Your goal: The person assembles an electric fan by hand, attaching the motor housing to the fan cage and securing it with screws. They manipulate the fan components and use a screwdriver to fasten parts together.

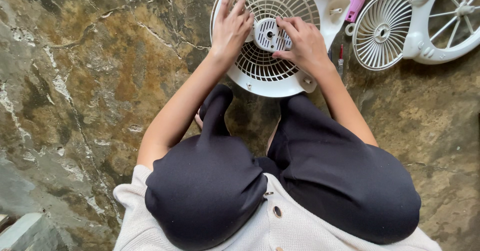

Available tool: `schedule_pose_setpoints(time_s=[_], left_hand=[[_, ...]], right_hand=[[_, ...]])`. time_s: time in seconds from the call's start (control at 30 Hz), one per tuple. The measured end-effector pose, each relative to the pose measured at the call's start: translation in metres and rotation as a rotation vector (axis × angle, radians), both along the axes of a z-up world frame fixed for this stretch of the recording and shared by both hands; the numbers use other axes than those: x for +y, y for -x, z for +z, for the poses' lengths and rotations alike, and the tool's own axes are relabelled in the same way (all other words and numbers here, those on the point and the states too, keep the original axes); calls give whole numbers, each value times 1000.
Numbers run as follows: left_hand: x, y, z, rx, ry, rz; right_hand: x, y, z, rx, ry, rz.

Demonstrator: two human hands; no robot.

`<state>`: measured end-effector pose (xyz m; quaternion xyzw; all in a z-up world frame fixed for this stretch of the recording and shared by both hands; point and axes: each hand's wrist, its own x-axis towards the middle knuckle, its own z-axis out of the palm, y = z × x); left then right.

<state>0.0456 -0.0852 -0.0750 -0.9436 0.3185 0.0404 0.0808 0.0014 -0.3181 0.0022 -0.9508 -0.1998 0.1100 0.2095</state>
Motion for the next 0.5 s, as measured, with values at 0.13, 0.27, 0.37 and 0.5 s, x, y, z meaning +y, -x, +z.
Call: schedule_pose_setpoints(time_s=[0.13, 0.27, 0.37, 0.5], left_hand=[[-4, -6, -8, -79, -66, -5], [-3, -6, -13, -25, -89, 25], [0, -5, -15, -97, -68, 30], [-5, -2, -12, -79, -102, 7]], right_hand=[[-2, 1, 3, -59, -12, -1], [1, 7, 4, -165, 62, 31], [5, 9, 4, -178, 80, -10], [5, 7, 8, -93, 62, -62]])
